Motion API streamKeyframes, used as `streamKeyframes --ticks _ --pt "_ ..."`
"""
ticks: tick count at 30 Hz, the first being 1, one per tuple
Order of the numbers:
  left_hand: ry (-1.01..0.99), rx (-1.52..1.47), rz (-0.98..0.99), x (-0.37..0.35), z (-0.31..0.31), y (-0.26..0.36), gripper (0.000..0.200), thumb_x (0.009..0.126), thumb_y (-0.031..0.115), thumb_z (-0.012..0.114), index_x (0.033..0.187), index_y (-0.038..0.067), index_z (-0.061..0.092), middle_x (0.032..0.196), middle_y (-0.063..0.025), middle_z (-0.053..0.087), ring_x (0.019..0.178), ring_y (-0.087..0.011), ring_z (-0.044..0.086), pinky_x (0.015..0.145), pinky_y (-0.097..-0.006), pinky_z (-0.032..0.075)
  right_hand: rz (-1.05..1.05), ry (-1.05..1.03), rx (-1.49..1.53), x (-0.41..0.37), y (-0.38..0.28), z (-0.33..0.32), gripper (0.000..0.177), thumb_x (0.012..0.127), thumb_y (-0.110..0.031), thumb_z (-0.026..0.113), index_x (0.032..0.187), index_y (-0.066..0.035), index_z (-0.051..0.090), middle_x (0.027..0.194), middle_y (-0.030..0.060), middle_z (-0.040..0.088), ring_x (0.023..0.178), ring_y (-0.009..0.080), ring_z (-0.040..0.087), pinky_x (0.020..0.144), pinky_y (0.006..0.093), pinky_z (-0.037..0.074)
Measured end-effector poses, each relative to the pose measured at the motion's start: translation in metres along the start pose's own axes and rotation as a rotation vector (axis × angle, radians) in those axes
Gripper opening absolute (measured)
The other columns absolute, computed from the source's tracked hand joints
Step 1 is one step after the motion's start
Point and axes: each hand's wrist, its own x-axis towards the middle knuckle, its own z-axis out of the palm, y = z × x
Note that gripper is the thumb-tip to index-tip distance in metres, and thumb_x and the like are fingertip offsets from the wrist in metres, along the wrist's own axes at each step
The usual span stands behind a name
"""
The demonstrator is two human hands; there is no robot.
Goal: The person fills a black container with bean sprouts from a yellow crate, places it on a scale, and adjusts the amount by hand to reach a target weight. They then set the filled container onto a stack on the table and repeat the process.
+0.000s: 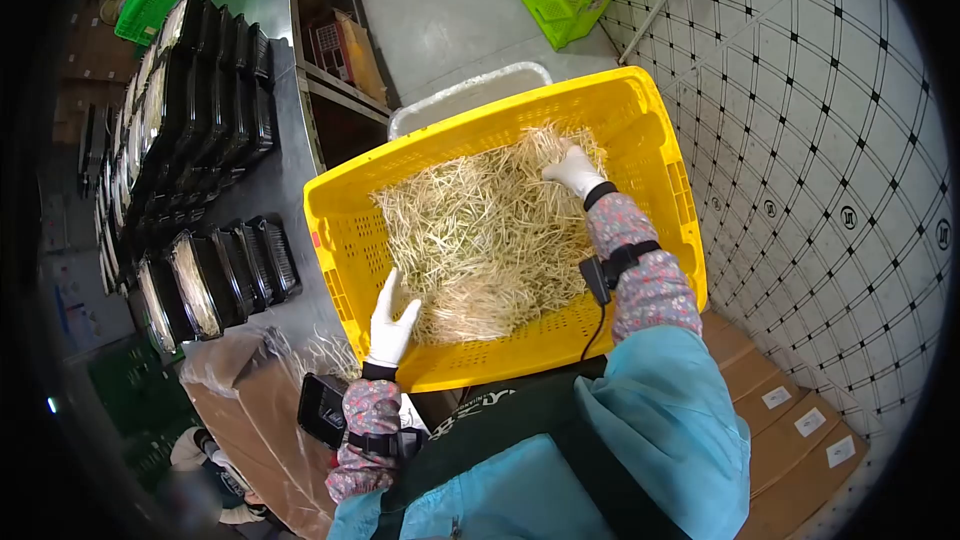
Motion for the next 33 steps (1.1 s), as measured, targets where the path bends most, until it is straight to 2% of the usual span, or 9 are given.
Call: streamKeyframes --ticks 2,5,7,11,16,20,22,25,33 --pt "0.061 -0.101 -0.007 0.007 0.0 0.005 0.072 0.087 0.005 0.071 0.149 0.003 0.035 0.147 -0.0145 0.045 0.129 -0.0243 0.05 0.107 -0.035 0.041 -0.355 -0.101 0.085 -0.004 0.004 0.013 0.086 0.068 -0.032 0.076 0.14 0.002 0.044 0.134 0.0216 0.056 0.118 0.0364 0.058 0.1 0.0389 0.047" --pt "0.085 -0.058 -0.004 0.023 0.006 0.013 0.077 0.085 0.008 0.074 0.15 0.003 0.032 0.149 -0.0153 0.042 0.132 -0.0249 0.047 0.109 -0.0358 0.039 -0.532 -0.265 -0.491 -0.061 -0.063 0.036 0.094 0.074 -0.043 0.076 0.149 -0.004 0.034 0.144 0.021 0.047 0.133 0.0345 0.047 0.107 0.0402 0.04" --pt "0.02 0.051 0.073 0.035 0.011 0.022 0.085 0.082 0.014 0.078 0.151 0.002 0.03 0.15 -0.018 0.039 0.136 -0.0277 0.042 0.113 -0.0365 0.034 -0.677 -0.434 -0.517 -0.071 -0.064 0.05 0.097 0.075 -0.05 0.076 0.149 -0.005 0.033 0.148 0.022 0.042 0.14 0.0334 0.038 0.113 0.0405 0.033" --pt "-0.176 0.373 0.208 0.068 0.012 0.032 0.1 0.074 0.025 0.084 0.151 -0.001 0.026 0.153 -0.0231 0.034 0.143 -0.0331 0.031 0.118 -0.0376 0.026 -0.625 -0.192 -0.515 -0.03 -0.035 0.02 0.102 0.071 -0.058 0.077 0.149 -0.007 0.036 0.151 0.0211 0.039 0.14 0.0347 0.038 0.114 0.0417 0.032" --pt "-0.341 0.765 0.34 0.133 0.039 0.012 0.125 0.059 0.049 0.087 0.153 0.003 0.019 0.155 -0.0223 0.027 0.144 -0.0413 0.023 0.116 -0.0501 0.025 -0.455 -0.227 -0.704 -0.006 -0.015 0.039 0.106 0.073 -0.066 0.07 0.151 -0.007 0.031 0.156 0.0201 0.031 0.143 0.0357 0.032 0.115 0.0424 0.031" --pt "-0.489 0.83 0.071 0.143 0.072 -0.016 0.137 0.052 0.065 0.084 0.156 0.011 0.013 0.156 -0.0201 0.025 0.146 -0.0381 0.021 0.114 -0.0576 0.024 -0.593 -0.273 -0.806 -0.031 0.0 0.08 0.114 0.068 -0.061 0.077 0.153 -0.006 0.025 0.151 0.0217 0.037 0.136 0.0378 0.04 0.11 0.0442 0.036" --pt "-0.518 0.83 0.125 0.113 0.076 -0.017 0.139 0.051 0.064 0.085 0.156 0.012 0.011 0.155 -0.0213 0.026 0.143 -0.0418 0.024 0.112 -0.0585 0.029 -0.616 -0.442 -0.898 -0.065 -0.007 0.077 0.118 0.065 -0.056 0.081 0.153 -0.005 0.023 0.148 0.0222 0.04 0.131 0.0387 0.045 0.108 0.0448 0.036" --pt "-0.638 0.721 0.143 0.063 0.066 -0.011 0.141 0.049 0.06 0.088 0.156 0.01 0.01 0.153 -0.0246 0.026 0.138 -0.0451 0.029 0.111 -0.0583 0.03 -0.561 -0.4 -0.917 -0.084 0.035 0.083 0.114 0.06 -0.054 0.084 0.149 -0.006 0.031 0.13 0.0183 0.052 0.115 0.0344 0.054 0.094 0.0456 0.046" --pt "-0.54 0.95 0.033 0.04 0.084 0.009 0.149 0.042 0.041 0.095 0.156 0.008 0.005 0.155 -0.0262 0.018 0.136 -0.0484 0.032 0.109 -0.0506 0.038 -0.692 -0.372 -1.079 -0.127 0.025 0.087 0.135 0.059 -0.051 0.086 0.157 -0.01 0.002 0.157 0.0274 0.018 0.136 0.0438 0.036 0.1 0.0541 0.041"
